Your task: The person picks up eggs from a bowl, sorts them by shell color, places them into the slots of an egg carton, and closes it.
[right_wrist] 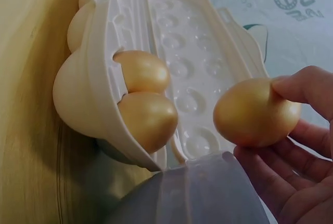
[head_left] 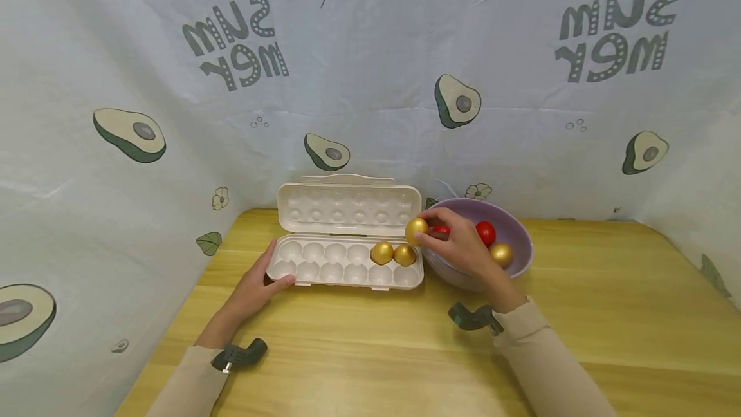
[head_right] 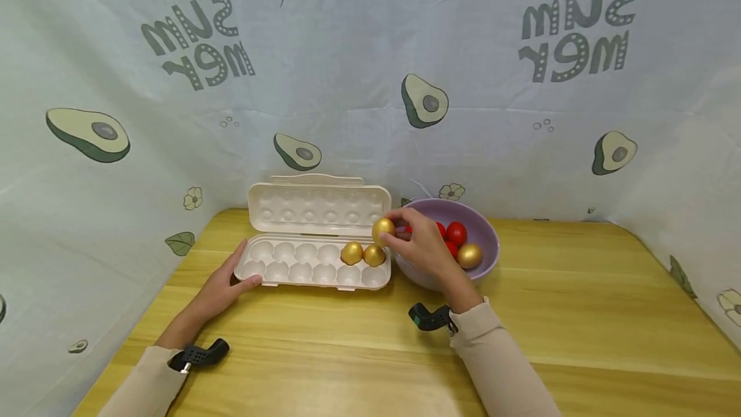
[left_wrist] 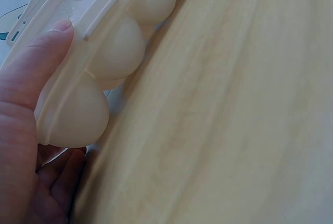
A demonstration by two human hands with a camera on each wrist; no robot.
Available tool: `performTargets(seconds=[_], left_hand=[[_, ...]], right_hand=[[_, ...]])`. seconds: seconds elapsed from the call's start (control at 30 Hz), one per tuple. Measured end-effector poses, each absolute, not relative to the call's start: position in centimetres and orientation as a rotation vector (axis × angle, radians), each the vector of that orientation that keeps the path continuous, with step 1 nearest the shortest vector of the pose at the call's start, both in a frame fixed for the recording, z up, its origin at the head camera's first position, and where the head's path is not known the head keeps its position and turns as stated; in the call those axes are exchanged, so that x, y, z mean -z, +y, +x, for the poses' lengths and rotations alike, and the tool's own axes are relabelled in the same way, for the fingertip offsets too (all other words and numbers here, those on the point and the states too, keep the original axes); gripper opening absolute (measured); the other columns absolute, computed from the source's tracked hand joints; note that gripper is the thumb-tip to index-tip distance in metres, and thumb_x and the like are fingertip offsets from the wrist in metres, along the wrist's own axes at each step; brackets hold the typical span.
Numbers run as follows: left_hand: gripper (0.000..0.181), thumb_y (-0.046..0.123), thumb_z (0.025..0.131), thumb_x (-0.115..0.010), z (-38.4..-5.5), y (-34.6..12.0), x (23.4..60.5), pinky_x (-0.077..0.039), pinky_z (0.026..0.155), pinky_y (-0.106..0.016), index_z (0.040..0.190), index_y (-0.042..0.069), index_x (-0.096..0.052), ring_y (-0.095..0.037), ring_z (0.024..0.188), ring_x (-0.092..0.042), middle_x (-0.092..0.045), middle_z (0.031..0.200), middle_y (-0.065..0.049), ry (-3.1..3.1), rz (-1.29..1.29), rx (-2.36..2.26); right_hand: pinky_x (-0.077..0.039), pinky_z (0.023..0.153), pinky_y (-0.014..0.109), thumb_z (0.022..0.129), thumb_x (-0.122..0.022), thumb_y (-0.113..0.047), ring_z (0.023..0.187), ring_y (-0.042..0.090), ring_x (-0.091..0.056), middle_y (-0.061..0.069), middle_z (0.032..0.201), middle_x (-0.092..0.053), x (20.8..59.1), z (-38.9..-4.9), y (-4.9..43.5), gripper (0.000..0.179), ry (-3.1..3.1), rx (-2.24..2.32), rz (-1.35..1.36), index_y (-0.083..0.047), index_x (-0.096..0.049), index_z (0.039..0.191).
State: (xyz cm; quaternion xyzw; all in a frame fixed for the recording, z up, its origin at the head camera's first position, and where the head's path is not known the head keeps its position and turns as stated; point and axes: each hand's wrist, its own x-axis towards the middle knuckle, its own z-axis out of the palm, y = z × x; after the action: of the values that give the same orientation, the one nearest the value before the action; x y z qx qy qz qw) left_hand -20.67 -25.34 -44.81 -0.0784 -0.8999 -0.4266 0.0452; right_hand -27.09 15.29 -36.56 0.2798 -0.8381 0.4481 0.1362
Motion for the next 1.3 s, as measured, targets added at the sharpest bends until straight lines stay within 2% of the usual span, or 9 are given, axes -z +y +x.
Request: performTargets(seconds=[0.27,0.5,0.7,0.87,1.07,1.3], left_hand=[[0.097,0.043,0.088,-0.068,-20.5,-25.2,44.7,-0.017,0.114,-0.056,0.156,0.009,-0.008,-0.039,0.144,-0.017,-0.015,0.159,-0.017,-2.74,-0.223,1.32],[0.096,0.043,0.088,-0.068,-20.6,-25.2,44.7,-0.016,0.115,-0.056,0.156,0.009,-0.008,-0.038,0.144,-0.017,-0.014,0.159,-0.017,-2.756,-0.214,1.316],[0.096,0.043,0.089,-0.067,-20.7,-25.3,44.8,-0.017,0.114,-0.057,0.156,0.011,-0.008,-0.039,0.144,-0.017,-0.014,0.159,-0.018,-2.759,-0.223,1.307],[0.095,0.041,0.089,-0.068,-20.6,-25.4,44.7,-0.018,0.113,-0.058,0.156,0.009,-0.009,-0.04,0.143,-0.018,-0.016,0.158,-0.02,-2.746,-0.218,1.31],[0.095,0.042,0.089,-0.067,-20.6,-25.4,44.7,-0.018,0.114,-0.057,0.156,0.009,-0.008,-0.04,0.143,-0.018,-0.015,0.159,-0.019,-2.755,-0.22,1.306],[0.094,0.04,0.089,-0.068,-20.6,-25.3,44.8,-0.017,0.114,-0.057,0.156,0.007,-0.009,-0.04,0.143,-0.018,-0.016,0.158,-0.019,-2.732,-0.238,1.312]], right_hand=[[-0.055,0.082,0.034,0.082,-0.076,-0.006,0.096,0.028,-0.066,0.016,0.111,-0.065,36.3,-27.4,14.2,0.036,-2.413,-1.426,0.843,0.002,-0.062,0.115],[-0.055,0.083,0.036,0.083,-0.072,0.002,0.099,0.038,-0.064,0.024,0.108,-0.063,34.2,-25.8,12.3,0.032,-2.392,-1.531,0.868,0.011,-0.058,0.111],[-0.054,0.084,0.026,0.084,-0.075,-0.011,0.1,0.025,-0.063,0.014,0.106,-0.064,35.9,-27.3,11.5,0.033,-2.4,-1.625,0.824,0.0,-0.06,0.111],[-0.054,0.086,0.027,0.084,-0.077,-0.022,0.103,0.021,-0.062,0.008,0.108,-0.064,36.9,-28.3,10.9,0.035,-2.393,-1.689,0.829,-0.008,-0.061,0.112],[-0.054,0.085,0.03,0.083,-0.077,-0.011,0.102,0.025,-0.063,0.011,0.11,-0.065,37.1,-28.8,10.2,0.035,-2.394,-1.697,0.82,-0.003,-0.061,0.113],[-0.053,0.086,0.042,0.084,-0.071,0.0,0.101,0.038,-0.062,0.025,0.112,-0.063,35.3,-27.6,9.4,0.035,-2.4,-1.652,0.861,0.011,-0.06,0.115]])
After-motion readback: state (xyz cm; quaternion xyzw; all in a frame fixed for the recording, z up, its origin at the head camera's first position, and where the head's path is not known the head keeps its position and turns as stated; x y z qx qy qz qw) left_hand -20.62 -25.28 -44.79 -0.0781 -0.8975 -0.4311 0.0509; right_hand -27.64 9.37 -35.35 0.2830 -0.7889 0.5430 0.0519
